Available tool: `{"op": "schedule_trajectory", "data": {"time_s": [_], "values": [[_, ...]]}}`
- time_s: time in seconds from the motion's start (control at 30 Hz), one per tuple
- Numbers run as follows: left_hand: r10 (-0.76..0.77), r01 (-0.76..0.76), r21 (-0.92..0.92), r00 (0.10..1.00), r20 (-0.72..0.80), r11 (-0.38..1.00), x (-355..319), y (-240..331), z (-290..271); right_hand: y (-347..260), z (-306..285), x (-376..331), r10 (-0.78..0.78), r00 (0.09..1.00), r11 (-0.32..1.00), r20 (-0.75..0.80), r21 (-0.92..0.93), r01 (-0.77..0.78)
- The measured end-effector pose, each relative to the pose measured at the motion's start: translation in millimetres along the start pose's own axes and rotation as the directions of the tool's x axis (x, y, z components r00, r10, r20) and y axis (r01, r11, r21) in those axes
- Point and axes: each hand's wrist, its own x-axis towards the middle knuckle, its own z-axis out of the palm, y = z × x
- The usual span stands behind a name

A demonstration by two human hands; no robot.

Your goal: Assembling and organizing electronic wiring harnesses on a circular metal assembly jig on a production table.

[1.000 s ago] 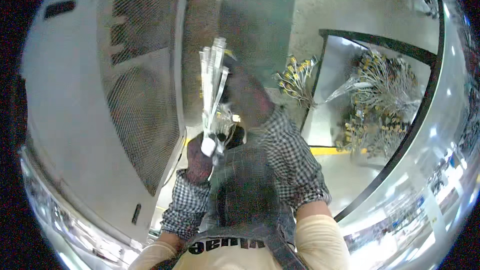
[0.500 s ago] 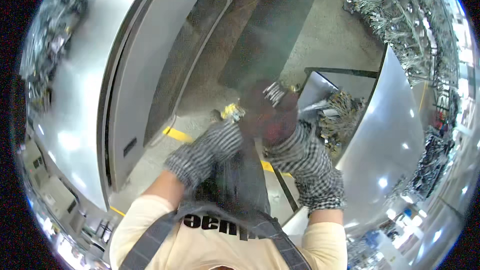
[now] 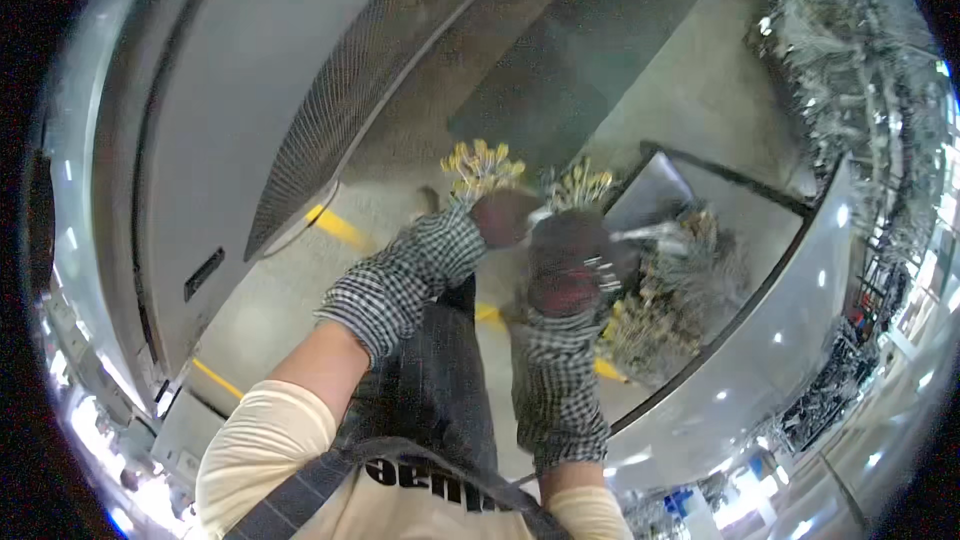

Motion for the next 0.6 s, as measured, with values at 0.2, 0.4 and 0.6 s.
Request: {"op": "schedule_trajectory", "data": {"time_s": [0.2,0.4,0.6], "values": [[-0.051,0.056,0.041,0.991,-0.121,0.998,-20,-7,21,24,-24,-29,-0.453,0.728,0.88,-0.515,-0.39,0.272],[0.061,-0.297,-0.467,0.888,-0.456,0.833,5,-59,44,62,-96,13,-0.407,0.913,0.067,0.022,-0.996,0.054],[0.327,-0.337,0.033,0.878,-0.349,0.941,-20,-40,39,81,-32,-15,-0.403,0.854,0.521,-0.328,-0.85,-0.08]]}}
